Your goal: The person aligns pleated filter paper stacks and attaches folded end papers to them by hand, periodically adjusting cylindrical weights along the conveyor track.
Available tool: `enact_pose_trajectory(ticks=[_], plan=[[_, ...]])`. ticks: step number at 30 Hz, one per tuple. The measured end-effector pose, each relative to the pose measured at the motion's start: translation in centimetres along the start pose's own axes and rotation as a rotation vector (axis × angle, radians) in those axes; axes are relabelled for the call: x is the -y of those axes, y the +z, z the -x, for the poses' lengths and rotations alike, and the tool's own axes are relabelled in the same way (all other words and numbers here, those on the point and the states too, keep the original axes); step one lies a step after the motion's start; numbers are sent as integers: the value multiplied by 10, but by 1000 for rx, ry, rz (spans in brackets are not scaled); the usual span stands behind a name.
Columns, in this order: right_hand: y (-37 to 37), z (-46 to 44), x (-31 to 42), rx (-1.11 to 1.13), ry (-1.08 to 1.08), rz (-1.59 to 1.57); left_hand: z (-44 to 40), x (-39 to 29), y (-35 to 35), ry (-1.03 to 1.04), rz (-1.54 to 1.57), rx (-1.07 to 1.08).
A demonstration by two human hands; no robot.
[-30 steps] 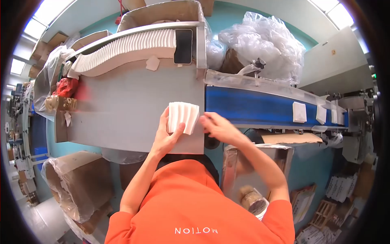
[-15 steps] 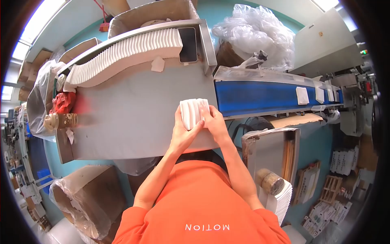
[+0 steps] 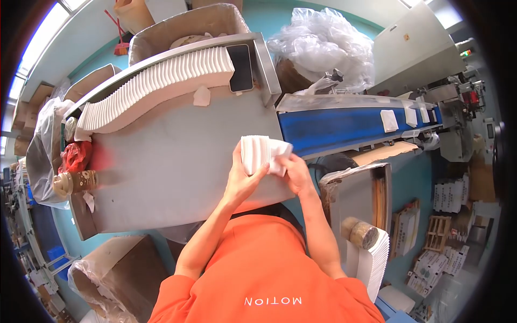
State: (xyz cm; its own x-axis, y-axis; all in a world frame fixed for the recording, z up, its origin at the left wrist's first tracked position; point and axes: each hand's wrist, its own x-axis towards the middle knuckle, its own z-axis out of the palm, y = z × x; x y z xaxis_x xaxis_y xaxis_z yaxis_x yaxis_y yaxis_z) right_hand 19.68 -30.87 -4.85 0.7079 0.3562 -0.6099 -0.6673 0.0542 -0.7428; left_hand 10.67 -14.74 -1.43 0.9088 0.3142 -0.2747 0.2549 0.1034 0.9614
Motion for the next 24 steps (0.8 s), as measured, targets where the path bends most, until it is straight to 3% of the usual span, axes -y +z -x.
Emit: enact_pose_trajectory(ticks=[1, 4, 5, 6, 8, 12, 13, 16, 18, 21, 24], plan=[[2, 3, 8, -152, -22, -141, -2, 0, 0, -13, -21, -6], [11, -1, 13, -221, -75, -189, -6, 2, -2, -59, 170, 26], [17, 6, 11, -161, -78, 45, -7, 3, -2, -59, 123, 42], [34, 10, 8, -139, -255, 270, -7, 5, -1, -61, 76, 58], [45, 16, 9, -29, -242, 423, -5, 6, 0, -40, 20, 66], [22, 6, 1, 59, 25, 36, -7, 5, -2, 20, 29, 29], [19, 14, 10, 58, 59, 193, -8, 7, -2, 18, 44, 23], [12, 9, 5, -131, -131, -153, -8, 3, -1, -3, 17, 42], [19, 6, 5, -152, -139, -13, -11, 20, 4, -4, 108, 47], [46, 14, 14, -43, -298, 477, -11, 19, 11, -40, 172, 56], [37, 5, 4, 42, -99, -30, -13, 0, 11, -59, 168, 70]])
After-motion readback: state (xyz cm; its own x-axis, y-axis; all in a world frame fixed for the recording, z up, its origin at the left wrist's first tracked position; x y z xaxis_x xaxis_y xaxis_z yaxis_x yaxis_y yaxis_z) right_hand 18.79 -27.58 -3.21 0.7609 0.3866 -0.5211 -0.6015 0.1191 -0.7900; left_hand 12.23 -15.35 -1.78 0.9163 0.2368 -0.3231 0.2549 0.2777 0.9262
